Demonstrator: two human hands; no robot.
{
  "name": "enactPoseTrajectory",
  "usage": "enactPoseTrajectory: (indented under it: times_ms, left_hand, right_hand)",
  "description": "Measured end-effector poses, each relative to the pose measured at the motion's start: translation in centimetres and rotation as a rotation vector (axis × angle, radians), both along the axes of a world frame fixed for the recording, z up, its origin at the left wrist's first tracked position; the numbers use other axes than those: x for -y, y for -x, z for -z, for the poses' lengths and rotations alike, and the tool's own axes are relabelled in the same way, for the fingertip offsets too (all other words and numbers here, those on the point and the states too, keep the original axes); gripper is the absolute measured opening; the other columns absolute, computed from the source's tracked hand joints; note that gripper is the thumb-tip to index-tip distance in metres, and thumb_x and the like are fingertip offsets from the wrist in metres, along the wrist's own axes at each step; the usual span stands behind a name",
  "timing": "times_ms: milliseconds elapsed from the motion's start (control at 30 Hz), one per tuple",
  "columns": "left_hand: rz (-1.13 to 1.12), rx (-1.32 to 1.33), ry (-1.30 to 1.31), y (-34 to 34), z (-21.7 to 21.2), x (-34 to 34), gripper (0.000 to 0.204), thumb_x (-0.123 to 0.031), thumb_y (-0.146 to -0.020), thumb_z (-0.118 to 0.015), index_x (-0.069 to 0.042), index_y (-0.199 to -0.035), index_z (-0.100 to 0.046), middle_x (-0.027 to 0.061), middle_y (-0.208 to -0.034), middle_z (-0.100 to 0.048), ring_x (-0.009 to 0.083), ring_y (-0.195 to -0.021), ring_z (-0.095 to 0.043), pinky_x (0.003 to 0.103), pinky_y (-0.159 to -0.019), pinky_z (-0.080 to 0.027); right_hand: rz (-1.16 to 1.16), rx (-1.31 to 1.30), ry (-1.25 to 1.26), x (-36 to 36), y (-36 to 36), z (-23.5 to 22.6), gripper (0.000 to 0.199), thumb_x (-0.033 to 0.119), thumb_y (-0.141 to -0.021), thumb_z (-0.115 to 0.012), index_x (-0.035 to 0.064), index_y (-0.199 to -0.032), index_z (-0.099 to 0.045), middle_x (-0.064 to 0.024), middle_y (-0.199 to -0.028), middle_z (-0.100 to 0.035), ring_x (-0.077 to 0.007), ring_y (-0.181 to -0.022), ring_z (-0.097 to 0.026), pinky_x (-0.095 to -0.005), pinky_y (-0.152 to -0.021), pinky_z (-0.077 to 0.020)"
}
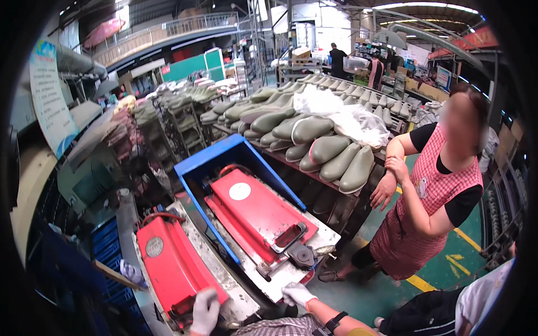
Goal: Operating a heat-press machine to bond soles to shoes in a factory.
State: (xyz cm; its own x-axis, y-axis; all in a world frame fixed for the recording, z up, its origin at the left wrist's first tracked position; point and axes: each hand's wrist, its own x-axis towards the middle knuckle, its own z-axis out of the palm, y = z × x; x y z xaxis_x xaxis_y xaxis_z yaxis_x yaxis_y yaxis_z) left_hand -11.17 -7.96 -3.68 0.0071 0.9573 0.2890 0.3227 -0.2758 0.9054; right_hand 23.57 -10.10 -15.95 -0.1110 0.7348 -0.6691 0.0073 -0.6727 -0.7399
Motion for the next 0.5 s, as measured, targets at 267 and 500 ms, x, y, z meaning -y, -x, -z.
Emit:
enactPoseTrajectory:
  times_ms: [267, 500]
  left_hand:
    - [-0.364, -0.641, -0.319, 6.4, -1.2, 7.0, 0.033, -0.015, -0.091, -0.071, -0.001, -0.121, -0.073, 0.0209, -0.12, -0.073, 0.042, -0.115, -0.068, 0.052, -0.108, -0.051]
    - [-0.229, -0.983, -0.12, 7.4, -1.8, 3.2, 0.028, -0.031, -0.082, -0.077, -0.006, -0.095, -0.079, 0.0157, -0.09, -0.076, 0.0351, -0.088, -0.073, 0.051, -0.079, -0.054]
  right_hand:
    - [-0.622, -0.185, -0.08, -1.4, 7.8, -5.2, 0.046, 0.047, -0.105, -0.066, 0.0144, -0.137, -0.066, 0.0008, -0.101, -0.072, -0.0099, -0.081, -0.065, -0.0282, -0.074, -0.0569]
    - [-1.008, 0.144, -0.251, -1.2, 19.3, -5.6, 0.044, 0.046, -0.103, -0.067, 0.0142, -0.134, -0.068, -0.0015, -0.089, -0.068, -0.0131, -0.069, -0.06, -0.0319, -0.062, -0.0511]
